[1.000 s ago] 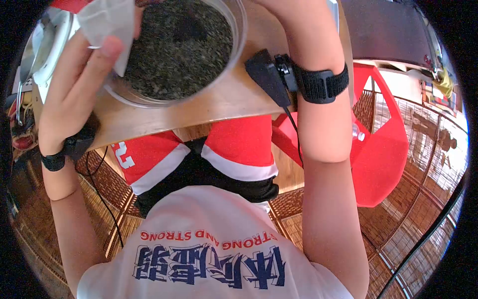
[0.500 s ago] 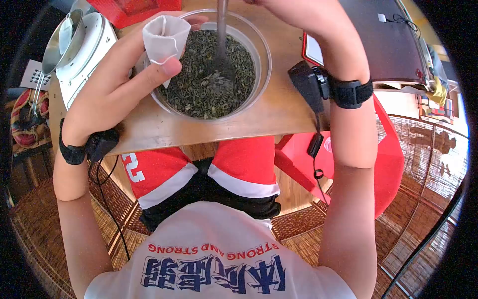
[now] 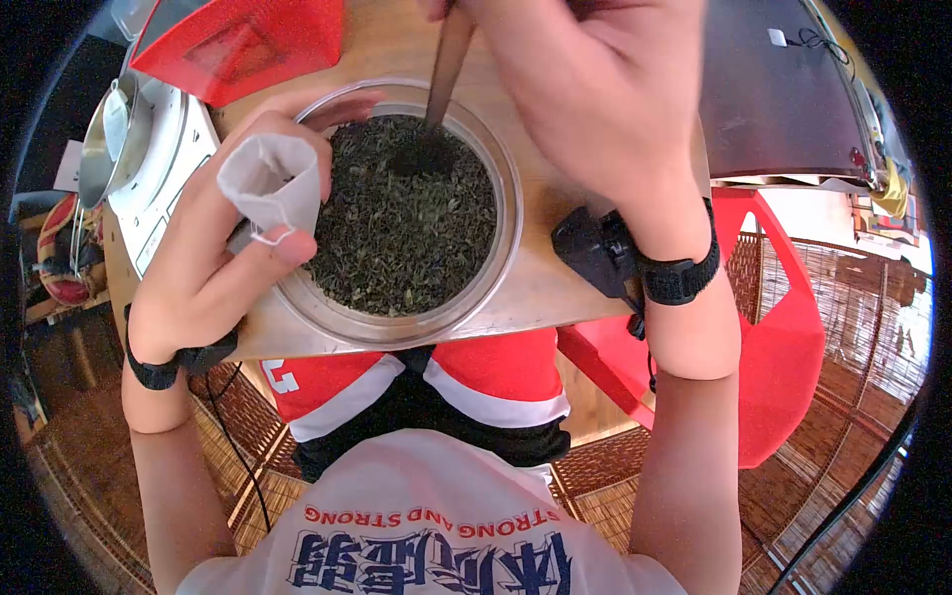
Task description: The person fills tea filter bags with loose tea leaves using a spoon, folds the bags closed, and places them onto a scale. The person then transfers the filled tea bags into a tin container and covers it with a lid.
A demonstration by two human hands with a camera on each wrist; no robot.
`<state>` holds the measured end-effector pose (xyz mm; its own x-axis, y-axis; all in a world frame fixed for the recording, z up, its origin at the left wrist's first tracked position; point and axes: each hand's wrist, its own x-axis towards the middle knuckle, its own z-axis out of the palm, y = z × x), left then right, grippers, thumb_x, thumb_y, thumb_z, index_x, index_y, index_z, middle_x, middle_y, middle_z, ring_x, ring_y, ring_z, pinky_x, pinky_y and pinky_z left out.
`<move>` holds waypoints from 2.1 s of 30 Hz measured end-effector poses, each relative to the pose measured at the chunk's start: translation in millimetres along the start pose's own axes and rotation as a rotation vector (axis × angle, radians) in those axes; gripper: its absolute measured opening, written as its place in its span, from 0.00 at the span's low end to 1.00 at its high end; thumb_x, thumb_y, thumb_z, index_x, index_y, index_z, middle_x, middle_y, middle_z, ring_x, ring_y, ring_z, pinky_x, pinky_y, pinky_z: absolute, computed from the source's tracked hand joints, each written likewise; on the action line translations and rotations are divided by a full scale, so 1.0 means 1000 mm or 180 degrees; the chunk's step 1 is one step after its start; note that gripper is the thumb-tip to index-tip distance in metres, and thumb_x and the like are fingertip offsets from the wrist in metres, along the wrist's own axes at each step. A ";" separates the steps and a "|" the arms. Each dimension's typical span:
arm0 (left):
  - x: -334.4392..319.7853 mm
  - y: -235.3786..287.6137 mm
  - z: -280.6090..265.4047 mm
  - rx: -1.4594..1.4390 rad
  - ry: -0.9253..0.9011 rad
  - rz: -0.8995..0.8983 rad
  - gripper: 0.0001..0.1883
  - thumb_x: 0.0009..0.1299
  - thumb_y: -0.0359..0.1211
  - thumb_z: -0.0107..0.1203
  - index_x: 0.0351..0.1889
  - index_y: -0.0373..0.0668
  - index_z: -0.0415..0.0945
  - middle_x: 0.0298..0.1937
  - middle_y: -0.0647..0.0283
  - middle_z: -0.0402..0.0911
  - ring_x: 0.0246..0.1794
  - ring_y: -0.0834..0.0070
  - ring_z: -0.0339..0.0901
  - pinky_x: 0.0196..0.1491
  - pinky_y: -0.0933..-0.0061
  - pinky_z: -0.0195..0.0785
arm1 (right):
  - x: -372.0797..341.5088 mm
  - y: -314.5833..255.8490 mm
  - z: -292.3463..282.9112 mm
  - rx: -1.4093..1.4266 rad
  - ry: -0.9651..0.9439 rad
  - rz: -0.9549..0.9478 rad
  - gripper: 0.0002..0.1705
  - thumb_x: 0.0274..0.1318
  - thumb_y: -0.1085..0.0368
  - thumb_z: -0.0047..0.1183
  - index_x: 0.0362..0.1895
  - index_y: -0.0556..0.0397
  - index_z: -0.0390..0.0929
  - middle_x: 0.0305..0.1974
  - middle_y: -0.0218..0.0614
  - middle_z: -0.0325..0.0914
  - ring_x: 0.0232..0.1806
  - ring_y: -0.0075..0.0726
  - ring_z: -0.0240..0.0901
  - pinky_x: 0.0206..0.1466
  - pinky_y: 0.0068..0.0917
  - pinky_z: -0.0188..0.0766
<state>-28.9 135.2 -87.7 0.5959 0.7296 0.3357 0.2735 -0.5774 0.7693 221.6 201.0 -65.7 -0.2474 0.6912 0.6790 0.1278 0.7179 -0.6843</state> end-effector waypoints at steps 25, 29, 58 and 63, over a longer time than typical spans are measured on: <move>-0.001 0.005 0.002 -0.0222 0.0030 -0.0382 0.21 0.71 0.47 0.61 0.42 0.36 0.72 0.41 0.61 0.72 0.46 0.69 0.71 0.55 0.68 0.64 | 0.002 -0.016 0.008 0.0469 -0.0253 0.1164 0.29 0.80 0.52 0.47 0.23 0.54 0.76 0.19 0.18 0.66 0.21 0.11 0.55 0.25 0.17 0.49; 0.001 0.004 0.001 -0.0153 -0.0016 -0.0371 0.21 0.72 0.47 0.61 0.43 0.37 0.72 0.42 0.61 0.72 0.45 0.69 0.70 0.55 0.69 0.64 | 0.003 -0.013 0.005 0.0361 -0.0417 0.1341 0.29 0.80 0.51 0.47 0.23 0.53 0.76 0.19 0.17 0.65 0.21 0.11 0.54 0.25 0.17 0.48; -0.001 0.006 -0.001 -0.0196 -0.0136 -0.0387 0.19 0.73 0.42 0.62 0.47 0.35 0.72 0.49 0.60 0.72 0.46 0.73 0.71 0.54 0.71 0.64 | 0.005 -0.014 0.005 0.0970 -0.1115 0.2511 0.26 0.78 0.51 0.49 0.25 0.51 0.78 0.17 0.15 0.63 0.18 0.10 0.52 0.22 0.16 0.45; -0.002 0.006 -0.001 -0.0195 -0.0135 -0.0376 0.18 0.72 0.41 0.62 0.46 0.35 0.71 0.50 0.59 0.72 0.47 0.72 0.71 0.56 0.70 0.63 | 0.004 -0.009 0.006 0.1024 -0.0993 0.2587 0.27 0.78 0.50 0.49 0.25 0.51 0.78 0.17 0.16 0.63 0.17 0.11 0.53 0.22 0.15 0.47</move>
<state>-29.0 130.8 -83.7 0.5939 0.7743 0.2185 0.2979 -0.4639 0.8343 213.4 196.6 -58.2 -0.4517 0.8851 -0.1121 0.1141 -0.0673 -0.9912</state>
